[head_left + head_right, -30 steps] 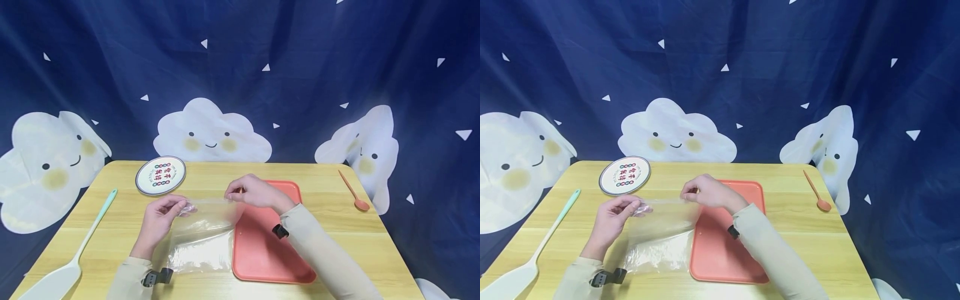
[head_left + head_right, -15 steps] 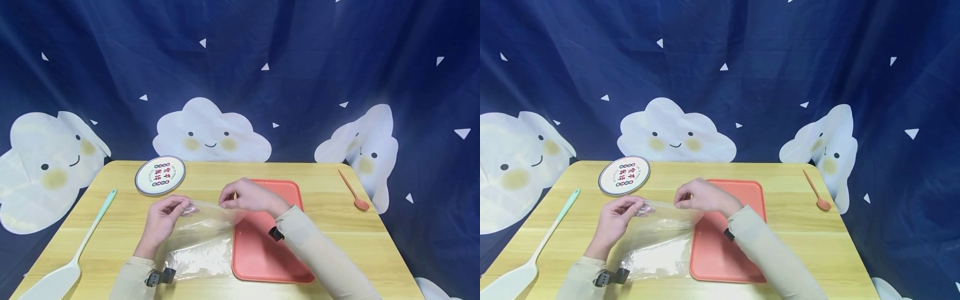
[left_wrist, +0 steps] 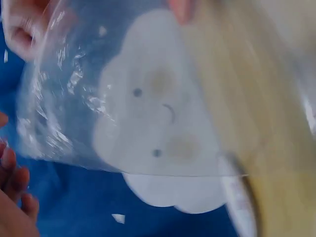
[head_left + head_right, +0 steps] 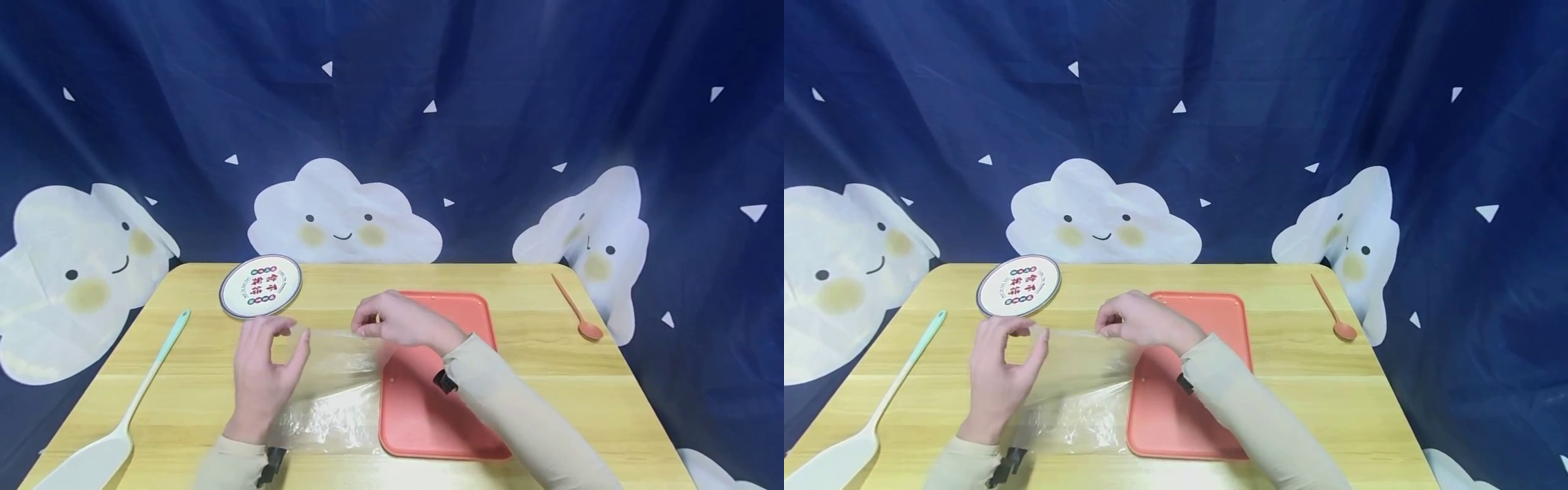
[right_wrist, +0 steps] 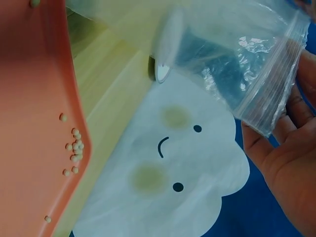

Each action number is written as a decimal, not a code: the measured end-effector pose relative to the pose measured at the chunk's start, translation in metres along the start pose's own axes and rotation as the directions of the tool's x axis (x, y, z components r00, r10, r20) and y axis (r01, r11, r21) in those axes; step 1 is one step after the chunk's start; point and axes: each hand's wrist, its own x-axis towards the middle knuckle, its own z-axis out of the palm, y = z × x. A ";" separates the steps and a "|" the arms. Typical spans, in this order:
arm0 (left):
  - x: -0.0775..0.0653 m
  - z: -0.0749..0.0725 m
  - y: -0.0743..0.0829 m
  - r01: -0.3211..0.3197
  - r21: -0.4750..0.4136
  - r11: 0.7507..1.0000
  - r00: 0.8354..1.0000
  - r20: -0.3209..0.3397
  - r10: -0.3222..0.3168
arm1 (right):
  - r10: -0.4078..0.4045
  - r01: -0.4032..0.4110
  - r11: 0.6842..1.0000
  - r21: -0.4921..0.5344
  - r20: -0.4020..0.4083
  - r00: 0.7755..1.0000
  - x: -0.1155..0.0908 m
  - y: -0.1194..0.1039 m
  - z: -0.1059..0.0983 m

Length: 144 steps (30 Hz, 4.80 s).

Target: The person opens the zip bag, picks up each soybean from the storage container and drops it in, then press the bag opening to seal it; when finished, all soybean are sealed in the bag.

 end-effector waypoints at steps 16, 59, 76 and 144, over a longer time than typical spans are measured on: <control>0.012 0.018 0.020 -0.267 0.032 0.963 0.869 0.439 0.227 | -0.037 0.037 0.997 -0.075 -0.001 0.999 0.005 -0.008 0.000; -0.003 0.022 0.012 -0.273 0.098 0.957 0.940 0.236 0.245 | 0.034 -0.037 0.998 -0.055 -0.055 0.998 0.014 0.003 0.003; -0.007 0.021 0.010 -0.313 0.087 0.946 0.938 0.186 0.293 | 0.085 -0.096 0.979 -0.178 -0.068 0.994 0.010 0.011 -0.002; -0.009 0.013 0.021 -0.211 0.050 0.976 0.924 0.337 0.183 | 0.192 -0.191 0.981 0.028 -0.258 0.947 0.018 0.019 0.005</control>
